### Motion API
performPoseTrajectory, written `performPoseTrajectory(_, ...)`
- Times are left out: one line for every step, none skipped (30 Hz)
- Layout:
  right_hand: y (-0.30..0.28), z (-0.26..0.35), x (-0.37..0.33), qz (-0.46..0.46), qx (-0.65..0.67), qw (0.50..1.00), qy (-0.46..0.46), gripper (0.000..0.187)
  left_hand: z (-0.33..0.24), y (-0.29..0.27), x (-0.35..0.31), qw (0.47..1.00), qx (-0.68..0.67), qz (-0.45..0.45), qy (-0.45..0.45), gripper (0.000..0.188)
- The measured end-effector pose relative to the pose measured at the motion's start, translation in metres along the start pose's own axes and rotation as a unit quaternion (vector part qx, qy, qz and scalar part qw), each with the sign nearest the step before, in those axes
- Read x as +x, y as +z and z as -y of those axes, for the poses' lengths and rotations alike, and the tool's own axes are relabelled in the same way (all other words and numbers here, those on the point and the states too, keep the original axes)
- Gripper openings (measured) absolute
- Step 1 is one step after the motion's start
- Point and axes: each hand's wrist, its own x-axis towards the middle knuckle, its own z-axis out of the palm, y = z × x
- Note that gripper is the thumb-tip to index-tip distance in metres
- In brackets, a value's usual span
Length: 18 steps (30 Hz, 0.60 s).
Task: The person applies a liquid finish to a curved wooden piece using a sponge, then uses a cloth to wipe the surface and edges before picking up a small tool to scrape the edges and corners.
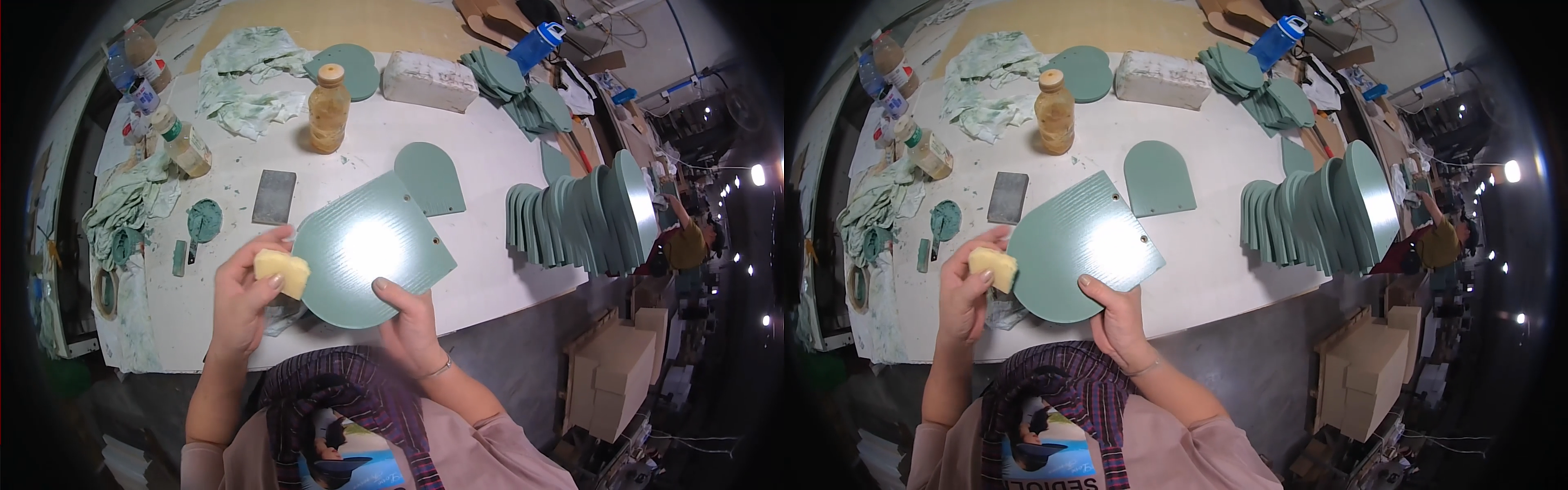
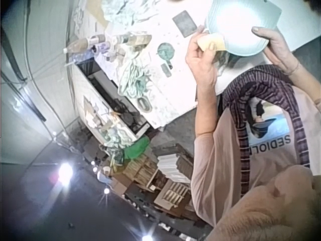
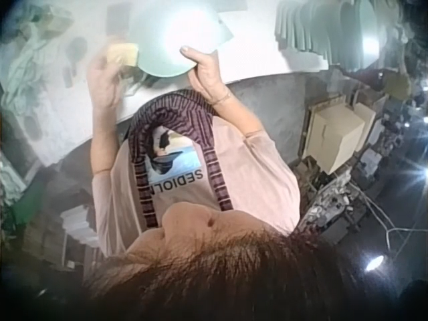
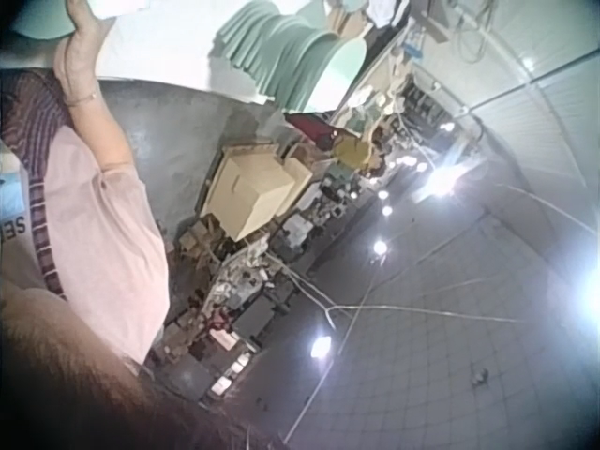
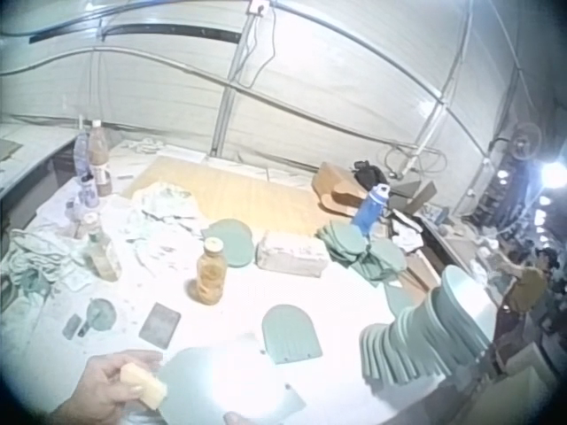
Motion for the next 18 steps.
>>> performPoseTrajectory(-0.001, 0.001, 0.0, -0.013, -0.008, 1.0, -0.006, 0.056, 0.0, -0.003, -0.002, 1.0, 0.0, 0.001, -0.001, 0.03)
performPoseTrajectory(-0.001, 0.001, 0.0, -0.024, -0.016, 1.0, -0.011, 0.054, -0.001, -0.01, -0.008, 0.994, 0.095, -0.02, 0.045, 0.028)
performPoseTrajectory(-0.001, 0.003, 0.0, -0.024, -0.015, 1.0, -0.011, 0.054, -0.001, -0.014, -0.013, 0.977, 0.19, -0.041, 0.091, 0.028)
performPoseTrajectory(-0.001, 0.004, 0.0, -0.032, -0.023, 0.999, -0.022, 0.052, 0.001, -0.011, -0.018, 0.959, 0.24, -0.05, 0.144, 0.028)
performPoseTrajectory(-0.001, 0.005, 0.0, -0.04, -0.031, 0.998, -0.032, 0.05, 0.0, -0.008, -0.023, 0.959, 0.24, -0.05, 0.144, 0.028)
performPoseTrajectory(0.0, 0.006, 0.0, -0.04, -0.031, 0.998, -0.032, 0.05, -0.002, -0.003, -0.027, 0.919, 0.33, -0.008, 0.214, 0.03)
performPoseTrajectory(0.001, 0.006, 0.0, -0.043, -0.033, 0.998, -0.044, 0.049, -0.003, 0.002, -0.03, 0.865, 0.414, 0.033, 0.281, 0.032)
performPoseTrajectory(0.003, 0.007, -0.001, -0.045, -0.035, 0.997, -0.054, 0.048, 0.0, 0.008, -0.032, 0.857, 0.416, 0.036, 0.303, 0.036)
performPoseTrajectory(0.004, 0.007, -0.001, -0.044, -0.036, 0.997, -0.053, 0.048, 0.001, 0.009, -0.033, 0.856, 0.417, 0.035, 0.303, 0.036)
performPoseTrajectory(0.005, 0.006, -0.001, -0.042, -0.032, 0.997, -0.05, 0.049, 0.001, 0.01, -0.033, 0.848, 0.432, 0.034, 0.305, 0.036)
performPoseTrajectory(0.006, 0.007, -0.002, -0.042, -0.028, 0.998, -0.049, 0.05, 0.001, 0.011, -0.032, 0.84, 0.447, 0.033, 0.307, 0.036)
performPoseTrajectory(0.006, 0.008, -0.002, -0.042, -0.029, 0.997, -0.049, 0.05, 0.001, 0.007, -0.029, 0.842, 0.446, 0.012, 0.302, 0.037)
performPoseTrajectory(0.005, 0.008, -0.003, -0.035, -0.024, 0.998, -0.045, 0.051, -0.001, 0.004, -0.025, 0.842, 0.446, 0.012, 0.303, 0.037)
performPoseTrajectory(0.004, 0.008, -0.003, -0.028, -0.02, 0.999, -0.04, 0.053, -0.003, -0.001, -0.02, 0.846, 0.444, -0.014, 0.294, 0.037)
performPoseTrajectory(0.004, 0.008, -0.004, -0.028, -0.02, 0.999, -0.04, 0.053, -0.005, -0.003, -0.016, 0.85, 0.442, -0.04, 0.285, 0.037)
performPoseTrajectory(0.003, 0.008, -0.005, -0.03, -0.022, 0.999, -0.036, 0.054, -0.006, -0.004, -0.013, 0.848, 0.442, -0.049, 0.287, 0.036)
performPoseTrajectory(0.003, 0.008, -0.005, -0.03, -0.023, 0.999, -0.032, 0.055, -0.007, -0.002, -0.015, 0.848, 0.443, -0.049, 0.288, 0.036)
performPoseTrajectory(0.003, 0.008, -0.005, -0.029, -0.023, 0.999, -0.032, 0.055, -0.01, 0.0, -0.019, 0.845, 0.442, -0.029, 0.299, 0.034)
